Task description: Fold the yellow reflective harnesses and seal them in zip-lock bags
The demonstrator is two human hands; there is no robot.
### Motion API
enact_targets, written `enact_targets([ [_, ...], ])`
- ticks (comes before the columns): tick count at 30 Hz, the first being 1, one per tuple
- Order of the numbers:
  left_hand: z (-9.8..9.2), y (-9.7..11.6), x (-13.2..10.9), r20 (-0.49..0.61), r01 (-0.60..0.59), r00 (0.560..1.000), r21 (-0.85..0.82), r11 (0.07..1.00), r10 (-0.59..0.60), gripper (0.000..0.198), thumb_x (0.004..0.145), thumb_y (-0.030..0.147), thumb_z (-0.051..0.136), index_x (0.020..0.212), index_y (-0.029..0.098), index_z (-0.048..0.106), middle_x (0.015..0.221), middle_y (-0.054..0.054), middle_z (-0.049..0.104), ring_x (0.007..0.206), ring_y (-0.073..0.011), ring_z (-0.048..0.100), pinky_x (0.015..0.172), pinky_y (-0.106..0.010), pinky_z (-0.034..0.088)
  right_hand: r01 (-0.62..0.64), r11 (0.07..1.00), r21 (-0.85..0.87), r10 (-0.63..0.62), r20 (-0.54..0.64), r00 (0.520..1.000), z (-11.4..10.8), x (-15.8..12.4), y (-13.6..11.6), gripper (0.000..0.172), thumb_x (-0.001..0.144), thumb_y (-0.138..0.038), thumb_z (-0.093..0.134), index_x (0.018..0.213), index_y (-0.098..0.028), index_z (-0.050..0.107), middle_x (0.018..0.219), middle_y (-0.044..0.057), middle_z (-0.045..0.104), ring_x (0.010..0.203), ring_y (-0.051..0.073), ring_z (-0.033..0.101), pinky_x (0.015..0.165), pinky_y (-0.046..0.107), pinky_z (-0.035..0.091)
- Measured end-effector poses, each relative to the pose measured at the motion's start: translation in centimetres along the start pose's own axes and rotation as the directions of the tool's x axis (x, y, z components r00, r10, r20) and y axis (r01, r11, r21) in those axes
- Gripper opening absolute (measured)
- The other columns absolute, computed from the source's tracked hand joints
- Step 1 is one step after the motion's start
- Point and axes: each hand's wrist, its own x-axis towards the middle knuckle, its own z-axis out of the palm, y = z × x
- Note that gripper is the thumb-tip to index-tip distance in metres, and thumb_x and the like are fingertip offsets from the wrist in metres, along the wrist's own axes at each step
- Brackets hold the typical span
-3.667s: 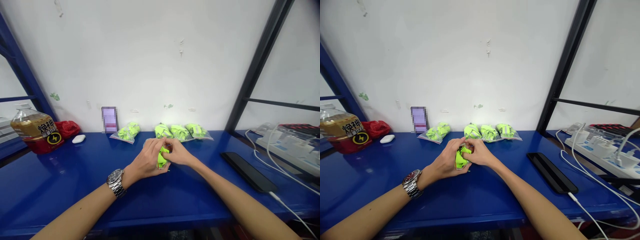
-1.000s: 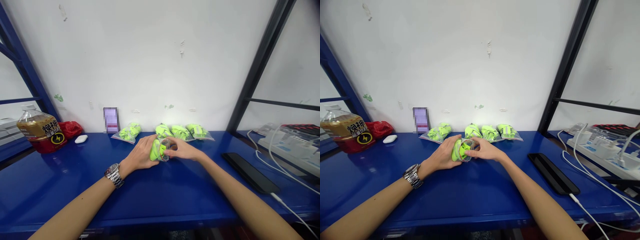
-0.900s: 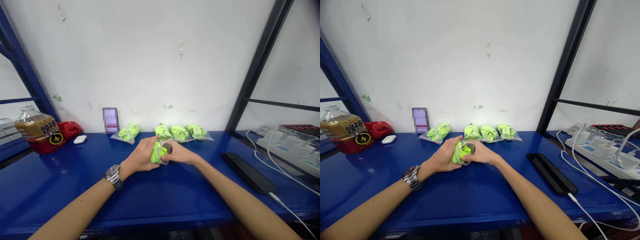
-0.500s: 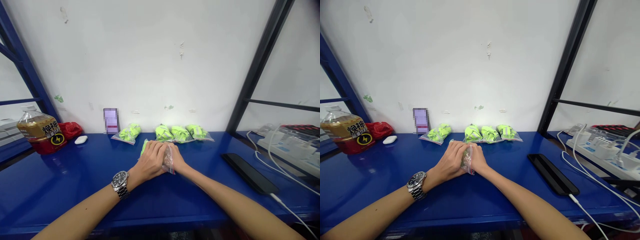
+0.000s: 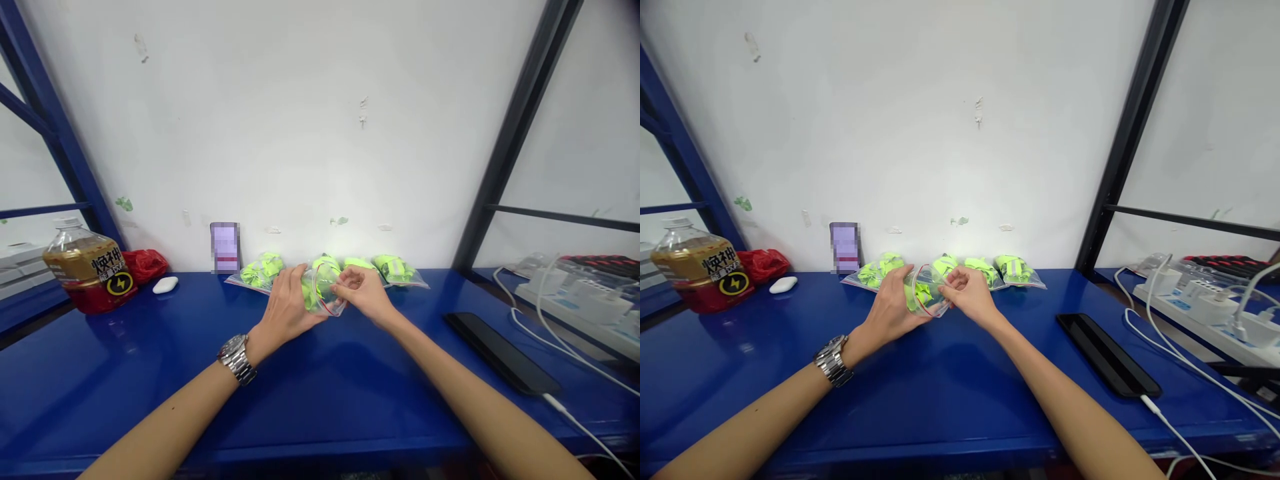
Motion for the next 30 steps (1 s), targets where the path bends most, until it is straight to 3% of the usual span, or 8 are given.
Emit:
enact_targets([
  [5,-0.9,1.5,0.8,0.118,0.241,0.965,-0.065,0.968,-0.232,0.1,0.077,0.065,0.057,0.144,0.007,0.013,0.128,-0.023,0.039,0.123,-0.0383,0.038,0.1,-0.057,0.035,0.172,0.981,0.095,-0.166,-0.06,0.984,0.1,-0.5,-1.7,0.031,0.084,-0.042,0.059,0.107,-0.023,0.052,0.091,0.005,0.071,0.075,0.018,0.068,0.072,0.034,0.056],
  [7,-1.3,1.9,1.1,0.195,0.363,0.921,-0.127,0.923,-0.336,0.087,0.089,0.059,0.042,0.148,0.007,0.004,0.129,-0.023,0.038,0.127,-0.0359,0.035,0.103,-0.057,0.032,0.281,0.959,-0.041,-0.279,0.036,0.959,0.3,-0.9,-2.2,0.03,0.09,-0.04,0.051,0.116,-0.026,0.05,0.112,0.007,0.064,0.097,0.019,0.064,0.081,0.035,0.054],
  [10,-2.0,1.5,1.3,0.267,0.432,0.889,-0.216,0.876,-0.372,0.071,0.097,0.05,0.028,0.15,0.01,0.004,0.13,-0.02,0.041,0.127,-0.0306,0.038,0.105,-0.052,0.032,0.413,0.878,-0.241,-0.374,0.191,0.907,0.5,-1.2,-2.3,0.03,0.087,-0.037,0.057,0.114,-0.026,0.056,0.12,0.009,0.054,0.111,0.021,0.055,0.084,0.034,0.054],
  [14,-3.9,-0.7,2.7,0.347,0.33,0.909,-0.265,0.906,-0.23,0.069,0.097,0.049,0.032,0.152,0.015,0.006,0.116,-0.014,0.057,0.108,-0.025,0.054,0.097,-0.044,0.04,0.41,0.874,-0.261,-0.37,0.187,0.91,-0.4,-0.6,-2.0,0.017,0.084,-0.035,0.062,0.095,-0.023,0.058,0.111,0.009,0.057,0.104,0.021,0.058,0.084,0.035,0.054],
  [17,-6.1,-2.7,4.8,0.372,0.155,0.927,-0.303,0.94,-0.032,0.051,0.1,0.041,0.028,0.148,0.023,0.026,0.119,-0.01,0.059,0.107,-0.0216,0.055,0.096,-0.039,0.041,0.359,0.908,-0.216,-0.307,0.239,0.921,-1.4,0.2,-2.7,0.015,0.08,-0.032,0.066,0.084,-0.021,0.057,0.11,0.008,0.06,0.107,0.022,0.057,0.087,0.036,0.052],
  [21,-8.3,-4.2,7.4,0.485,-0.035,0.852,-0.321,0.946,0.196,0.032,0.098,0.035,0.036,0.114,0.021,0.06,0.111,-0.009,0.062,0.098,-0.0189,0.058,0.086,-0.033,0.045,0.357,0.911,-0.205,-0.27,0.355,0.895,-2.2,1.0,-4.8,0.013,0.079,-0.03,0.066,0.077,-0.02,0.058,0.108,0.009,0.062,0.117,0.024,0.054,0.087,0.034,0.051],
  [26,-8.8,-4.5,8.0,0.521,-0.069,0.834,-0.229,0.971,0.182,0.021,0.095,0.031,0.042,0.09,0.017,0.058,0.086,-0.005,0.062,0.076,-0.0155,0.057,0.07,-0.028,0.043,0.458,0.8,-0.387,-0.32,0.37,0.872,-3.6,1.7,-6.5,0.014,0.079,-0.033,0.066,0.076,-0.019,0.064,0.106,0.009,0.063,0.098,0.022,0.062,0.085,0.037,0.052],
  [30,-8.5,-4.2,7.3,0.503,0.04,0.86,-0.241,0.97,0.09,0.021,0.094,0.034,0.046,0.085,0.017,0.055,0.078,-0.003,0.063,0.071,-0.0145,0.057,0.065,-0.026,0.042,0.499,0.675,-0.544,-0.328,0.384,0.863,-4.5,1.7,-6.6,0.018,0.086,-0.035,0.059,0.083,-0.019,0.066,0.095,0.008,0.066,0.077,0.017,0.064,0.072,0.032,0.053],
])
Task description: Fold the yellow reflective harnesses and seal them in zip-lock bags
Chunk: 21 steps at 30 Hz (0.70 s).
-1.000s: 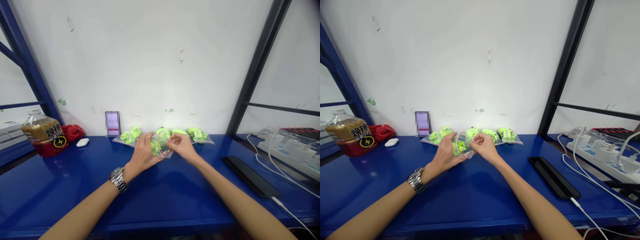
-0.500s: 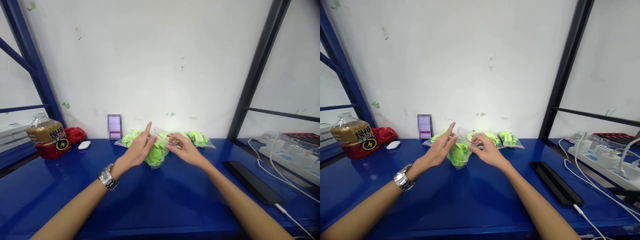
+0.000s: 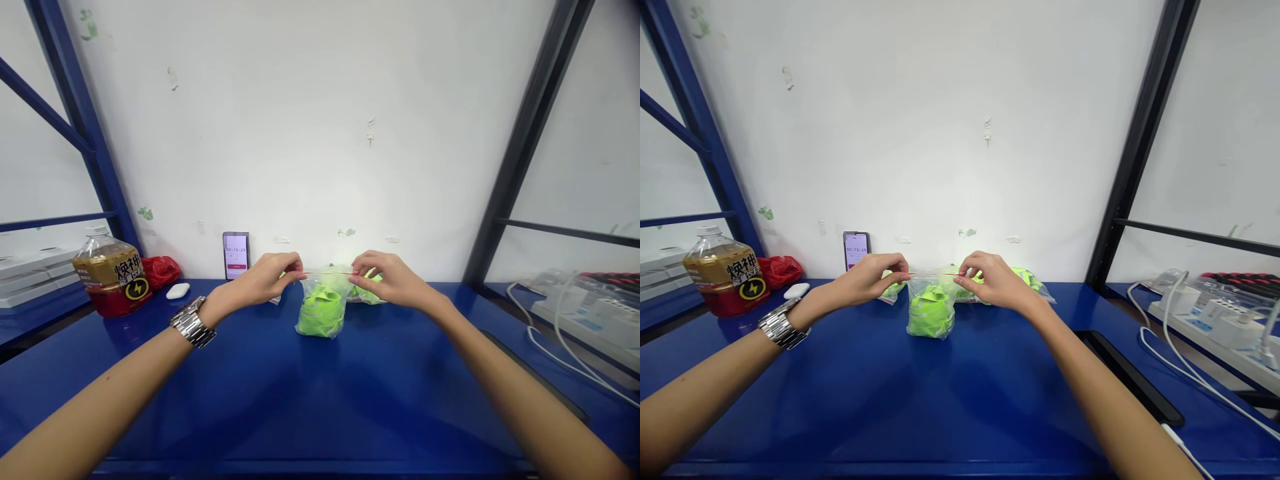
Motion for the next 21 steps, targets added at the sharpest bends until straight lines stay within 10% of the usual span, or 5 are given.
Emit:
enact_targets([
  [21,1.3,0.1,-0.2,-0.061,0.014,0.998,-0.067,0.998,-0.018,0.007,0.087,0.017,0.046,0.087,0.018,0.052,0.082,-0.003,0.062,0.072,-0.0147,0.058,0.063,-0.027,0.044,-0.068,0.976,0.207,0.119,-0.249,0.961,3.0,-0.9,1.1,0.022,0.084,-0.04,0.06,0.079,-0.019,0.061,0.075,0.006,0.066,0.069,0.018,0.06,0.064,0.031,0.049],
])
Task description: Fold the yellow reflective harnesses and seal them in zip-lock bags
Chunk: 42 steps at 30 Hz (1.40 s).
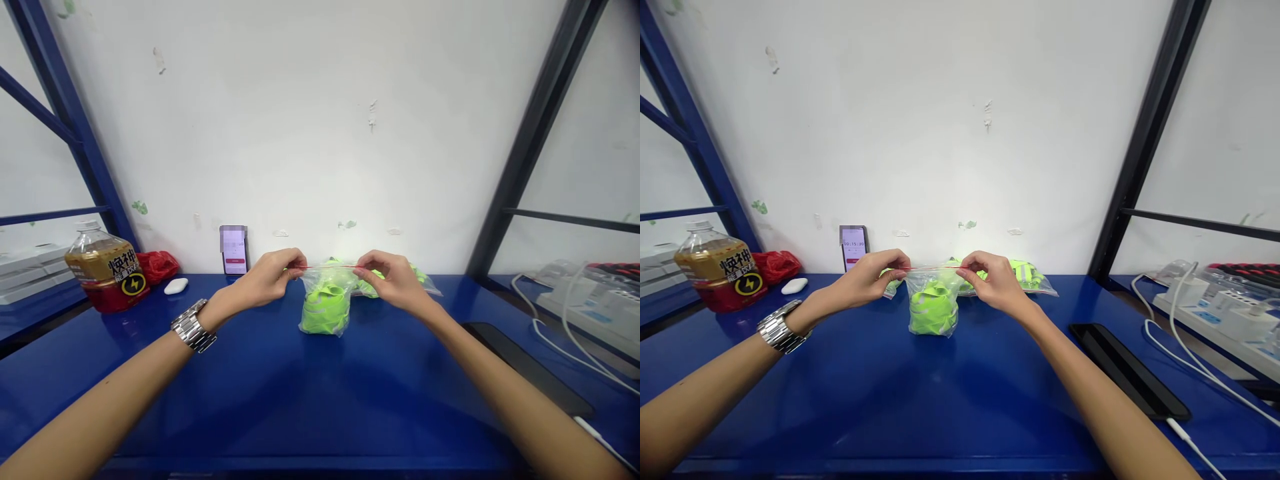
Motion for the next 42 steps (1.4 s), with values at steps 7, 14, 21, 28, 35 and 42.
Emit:
enact_targets([
  [7,0.7,-0.2,-0.3,-0.092,0.032,0.995,-0.031,0.999,-0.035,0.023,0.088,0.018,0.046,0.11,0.021,0.041,0.082,-0.002,0.06,0.078,-0.016,0.061,0.069,-0.03,0.048,0.052,0.999,0.01,-0.052,-0.069,0.996,0.1,-0.2,0.4,0.025,0.084,-0.031,0.061,0.106,-0.021,0.059,0.073,0.002,0.063,0.071,0.017,0.061,0.069,0.032,0.05],
  [14,0.3,0.5,-0.7,-0.032,0.04,0.999,-0.061,0.997,-0.042,0.029,0.087,0.017,0.045,0.115,0.022,0.038,0.079,-0.001,0.056,0.071,-0.0151,0.057,0.063,-0.028,0.045,-0.061,0.995,-0.08,0.065,0.047,0.997,0.2,0.0,0.0,0.015,0.081,-0.031,0.061,0.088,-0.018,0.066,0.074,0.004,0.067,0.067,0.017,0.06,0.063,0.03,0.048],
  [21,0.7,0.7,-1.0,-0.052,0.047,0.997,-0.052,0.998,-0.05,0.023,0.084,0.014,0.044,0.106,0.022,0.037,0.079,0.0,0.052,0.068,-0.0148,0.052,0.061,-0.028,0.042,-0.061,0.991,-0.119,0.077,0.13,0.989,-0.2,0.1,-0.9,0.012,0.08,-0.03,0.063,0.077,-0.019,0.066,0.073,0.003,0.065,0.064,0.016,0.056,0.06,0.029,0.045],
  [28,1.3,1.2,-0.7,-0.071,0.096,0.992,-0.077,0.992,-0.102,0.026,0.077,0.008,0.044,0.096,0.023,0.032,0.071,0.004,0.043,0.06,-0.0121,0.042,0.055,-0.024,0.036,-0.166,0.984,-0.068,0.17,0.066,0.983,0.2,0.3,-1.1,0.015,0.075,-0.032,0.065,0.072,-0.017,0.066,0.067,0.005,0.066,0.06,0.017,0.057,0.057,0.03,0.045],
  [35,1.8,-0.1,-0.1,-0.111,0.089,0.99,0.031,0.996,-0.085,0.034,0.066,0.001,0.045,0.094,0.021,0.04,0.073,0.002,0.047,0.062,-0.0126,0.046,0.055,-0.024,0.037,-0.087,0.98,-0.18,0.099,0.06,0.993,-0.2,0.5,-1.2,0.011,0.076,-0.026,0.063,0.07,-0.018,0.069,0.066,0.003,0.068,0.059,0.016,0.055,0.056,0.029,0.042],
  [42,2.0,-0.7,-0.4,-0.127,0.037,0.992,0.087,0.996,-0.025,0.022,0.074,0.002,0.043,0.086,0.018,0.052,0.082,-0.003,0.058,0.073,-0.0153,0.053,0.064,-0.028,0.041,-0.011,0.956,-0.292,0.008,-0.012,1.0,0.0,-0.1,-0.7,0.013,0.081,-0.019,0.057,0.072,-0.018,0.067,0.068,0.002,0.068,0.058,0.015,0.055,0.056,0.027,0.039],
])
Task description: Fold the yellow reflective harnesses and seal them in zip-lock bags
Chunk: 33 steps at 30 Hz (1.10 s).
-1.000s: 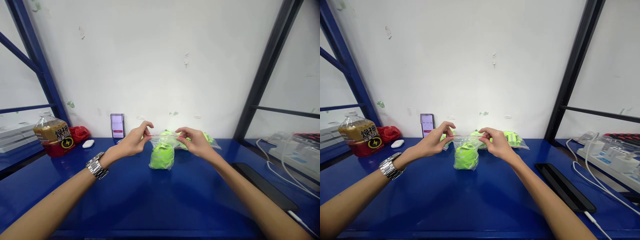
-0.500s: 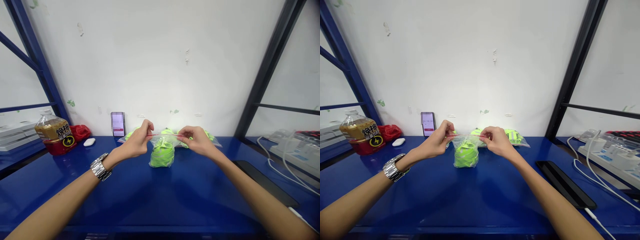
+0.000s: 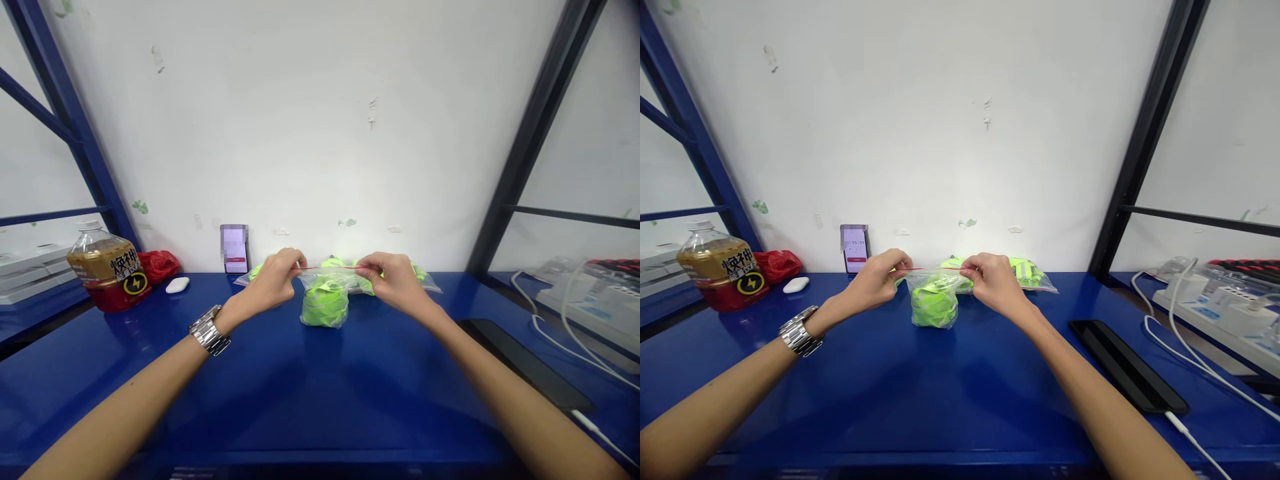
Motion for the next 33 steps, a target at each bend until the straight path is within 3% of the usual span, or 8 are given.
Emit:
enact_targets([
  [5,-1.2,0.8,-0.3,0.086,0.034,0.996,-0.097,0.995,-0.026,0.009,0.085,0.016,0.049,0.09,0.017,0.056,0.086,-0.004,0.062,0.077,-0.0156,0.056,0.069,-0.03,0.044,0.082,0.997,-0.005,-0.082,-0.007,0.997,-0.1,-0.5,-0.1,0.008,0.084,-0.018,0.056,0.078,-0.018,0.06,0.068,0.001,0.062,0.06,0.013,0.053,0.057,0.025,0.038],
  [9,-1.6,1.4,-0.1,0.152,0.028,0.988,-0.119,0.993,-0.01,0.014,0.089,0.029,0.05,0.087,0.017,0.057,0.082,-0.004,0.062,0.074,-0.0152,0.055,0.067,-0.03,0.044,0.145,0.989,-0.012,-0.146,-0.011,0.989,-0.2,-0.6,0.1,0.009,0.085,-0.014,0.054,0.077,-0.018,0.055,0.068,0.001,0.057,0.06,0.013,0.049,0.057,0.025,0.036],
  [15,-1.0,1.0,0.1,0.14,-0.042,0.989,0.023,0.999,0.038,0.009,0.09,0.022,0.046,0.084,0.017,0.05,0.08,-0.004,0.058,0.072,-0.0159,0.053,0.064,-0.03,0.041,0.171,0.984,-0.053,-0.171,0.002,0.985,0.1,-0.6,0.2,0.011,0.085,-0.011,0.053,0.077,-0.019,0.051,0.07,0.001,0.055,0.06,0.012,0.047,0.055,0.024,0.033],
  [22,-1.4,1.1,-0.3,0.167,-0.112,0.981,0.052,0.992,0.102,0.01,0.093,0.021,0.041,0.088,0.017,0.049,0.085,-0.005,0.056,0.076,-0.0165,0.052,0.068,-0.03,0.041,0.155,0.988,0.0,-0.154,0.079,0.985,-0.5,-0.9,-0.1,0.009,0.088,-0.015,0.052,0.08,-0.019,0.05,0.073,0.001,0.056,0.06,0.012,0.048,0.056,0.025,0.036],
  [29,-1.5,1.5,-0.6,0.175,-0.104,0.98,0.064,0.993,0.092,0.009,0.091,0.019,0.041,0.084,0.017,0.048,0.082,-0.004,0.054,0.073,-0.0157,0.049,0.065,-0.03,0.04,0.243,0.968,0.063,-0.247,0.066,0.967,-0.3,-1.2,0.1,0.008,0.089,-0.015,0.05,0.081,-0.019,0.049,0.076,0.002,0.056,0.063,0.013,0.05,0.057,0.026,0.039],
  [33,-1.7,1.6,-0.4,0.188,-0.079,0.98,0.026,0.997,0.073,0.009,0.091,0.022,0.043,0.085,0.018,0.049,0.082,-0.004,0.056,0.075,-0.0163,0.051,0.067,-0.031,0.041,0.22,0.97,0.101,-0.225,0.034,0.974,0.1,-1.4,0.3,0.008,0.089,-0.018,0.051,0.081,-0.019,0.051,0.073,0.002,0.056,0.063,0.014,0.052,0.057,0.026,0.04],
])
